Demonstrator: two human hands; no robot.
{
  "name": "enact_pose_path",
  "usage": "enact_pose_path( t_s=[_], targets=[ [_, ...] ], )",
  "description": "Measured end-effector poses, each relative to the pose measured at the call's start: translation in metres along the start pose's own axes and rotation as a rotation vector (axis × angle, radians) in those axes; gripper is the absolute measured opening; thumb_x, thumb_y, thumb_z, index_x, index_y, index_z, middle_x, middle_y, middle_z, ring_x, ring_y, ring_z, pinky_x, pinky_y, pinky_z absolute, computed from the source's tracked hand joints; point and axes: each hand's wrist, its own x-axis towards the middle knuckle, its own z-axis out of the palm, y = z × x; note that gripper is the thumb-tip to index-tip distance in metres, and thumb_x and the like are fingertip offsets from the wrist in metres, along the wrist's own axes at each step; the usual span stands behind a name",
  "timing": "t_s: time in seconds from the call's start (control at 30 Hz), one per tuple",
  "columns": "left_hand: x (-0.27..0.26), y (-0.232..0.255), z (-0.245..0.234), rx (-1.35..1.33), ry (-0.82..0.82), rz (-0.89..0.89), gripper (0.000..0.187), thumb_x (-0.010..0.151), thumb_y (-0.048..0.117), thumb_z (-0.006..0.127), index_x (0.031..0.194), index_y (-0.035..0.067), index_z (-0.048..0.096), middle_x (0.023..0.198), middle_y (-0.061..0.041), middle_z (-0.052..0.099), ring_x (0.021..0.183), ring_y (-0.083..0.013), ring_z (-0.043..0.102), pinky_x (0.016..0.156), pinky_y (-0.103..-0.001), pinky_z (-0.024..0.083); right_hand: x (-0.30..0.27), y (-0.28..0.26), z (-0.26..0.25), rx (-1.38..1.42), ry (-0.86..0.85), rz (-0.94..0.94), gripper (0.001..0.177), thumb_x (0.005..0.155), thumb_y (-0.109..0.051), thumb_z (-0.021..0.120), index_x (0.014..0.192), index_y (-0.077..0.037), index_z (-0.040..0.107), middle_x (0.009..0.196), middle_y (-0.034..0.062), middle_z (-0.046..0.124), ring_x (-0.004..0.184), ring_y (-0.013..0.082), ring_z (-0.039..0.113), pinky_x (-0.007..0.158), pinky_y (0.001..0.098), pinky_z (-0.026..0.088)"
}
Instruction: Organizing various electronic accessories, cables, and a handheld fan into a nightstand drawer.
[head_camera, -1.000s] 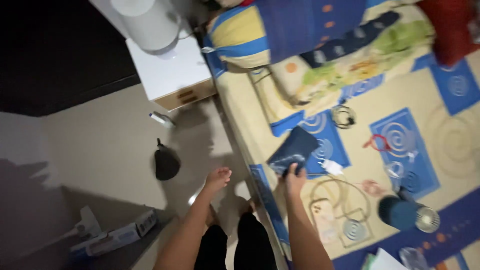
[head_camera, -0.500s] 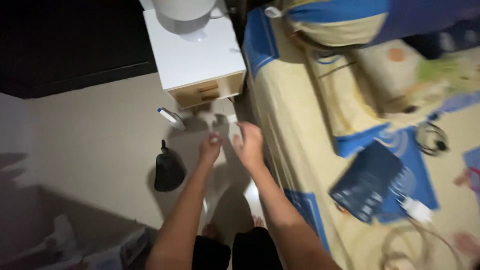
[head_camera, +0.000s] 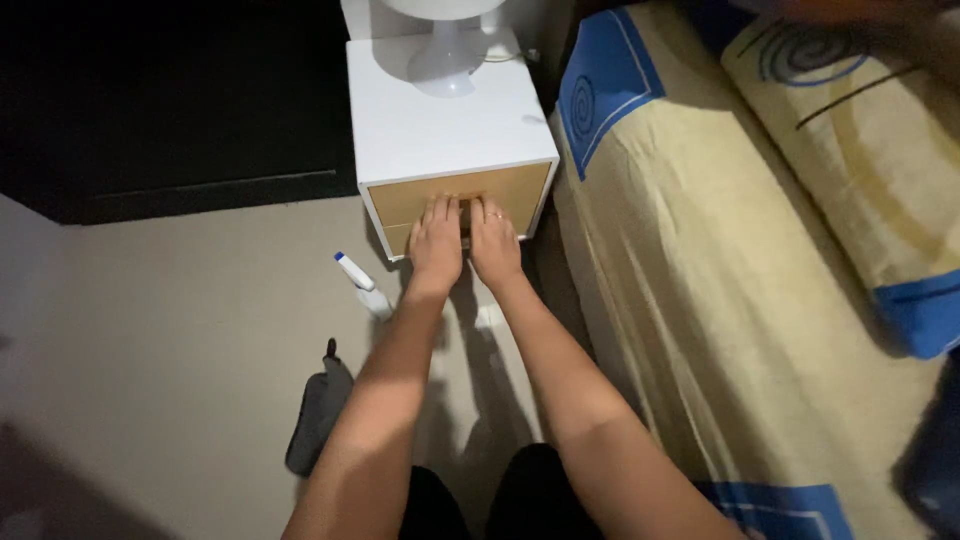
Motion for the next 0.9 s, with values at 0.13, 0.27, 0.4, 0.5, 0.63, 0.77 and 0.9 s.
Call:
enact_pose_path(
  t_s=[0.13,0.27,0.4,0.5,0.63,0.77,0.9],
  targets=[
    [0.006,-0.001,0.007,-0.079,-0.103,-0.087,0.045,0.095,0.008,0.053,0.140,0.008,0.053,0.141,-0.012,0.056,0.133,-0.0319,0.053,0.111,-0.049,0.040,0.008,0.006,0.006,-0.068,0.267,-0.215,0.049,0.092,-0.005,0.049,0.140,0.003,0.047,0.142,0.0251,0.055,0.124,0.0392,0.056,0.103,0.0461,0.046],
    [0.007,0.000,-0.005,-0.120,-0.185,-0.110,0.039,0.096,0.006,0.051,0.135,0.009,0.056,0.132,-0.014,0.059,0.128,-0.0349,0.054,0.109,-0.049,0.041,0.014,0.000,-0.011,-0.024,0.159,-0.190,0.041,0.090,-0.005,0.055,0.130,0.002,0.052,0.126,0.0238,0.059,0.114,0.0424,0.060,0.096,0.0502,0.049],
    [-0.003,0.014,-0.024,-0.123,-0.251,-0.135,0.036,0.096,0.005,0.050,0.131,0.008,0.059,0.127,-0.018,0.060,0.124,-0.0375,0.054,0.107,-0.051,0.042,-0.007,-0.006,-0.027,-0.130,0.078,-0.169,0.028,0.086,-0.002,0.058,0.113,-0.002,0.058,0.111,0.0206,0.062,0.103,0.0412,0.064,0.088,0.0505,0.053],
    [-0.019,0.034,-0.043,-0.004,-0.319,-0.069,0.035,0.081,0.006,0.056,0.116,0.006,0.065,0.126,-0.015,0.061,0.127,-0.0353,0.053,0.110,-0.048,0.039,-0.041,-0.021,-0.044,-0.147,0.047,-0.189,0.030,0.079,-0.005,0.063,0.109,-0.002,0.059,0.104,0.0183,0.062,0.099,0.0383,0.064,0.084,0.0481,0.053],
    [-0.029,0.044,-0.074,-0.196,0.071,-0.021,0.028,0.100,0.009,0.052,0.124,0.002,0.065,0.125,-0.018,0.064,0.122,-0.0369,0.060,0.110,-0.048,0.043,-0.086,-0.034,-0.070,-0.168,0.107,-0.152,0.028,0.079,-0.011,0.070,0.103,-0.003,0.059,0.101,0.0182,0.062,0.096,0.0380,0.063,0.082,0.0482,0.051],
    [-0.051,0.062,-0.085,-0.202,0.132,-0.002,0.025,0.096,0.018,0.055,0.109,0.006,0.072,0.110,-0.014,0.071,0.111,-0.0366,0.063,0.108,-0.054,0.036,-0.122,-0.045,-0.082,-0.127,0.020,-0.120,0.029,0.077,-0.013,0.072,0.102,-0.002,0.062,0.102,0.0178,0.064,0.100,0.0366,0.063,0.086,0.0463,0.052],
    [-0.071,0.070,-0.089,-0.247,-0.094,-0.109,0.024,0.101,0.019,0.055,0.098,0.008,0.075,0.101,-0.014,0.074,0.104,-0.0356,0.063,0.103,-0.053,0.038,-0.146,-0.047,-0.086,-0.035,0.009,-0.117,0.025,0.083,-0.012,0.071,0.106,-0.004,0.065,0.104,0.0163,0.067,0.102,0.0344,0.066,0.088,0.0446,0.053]
  ],
)
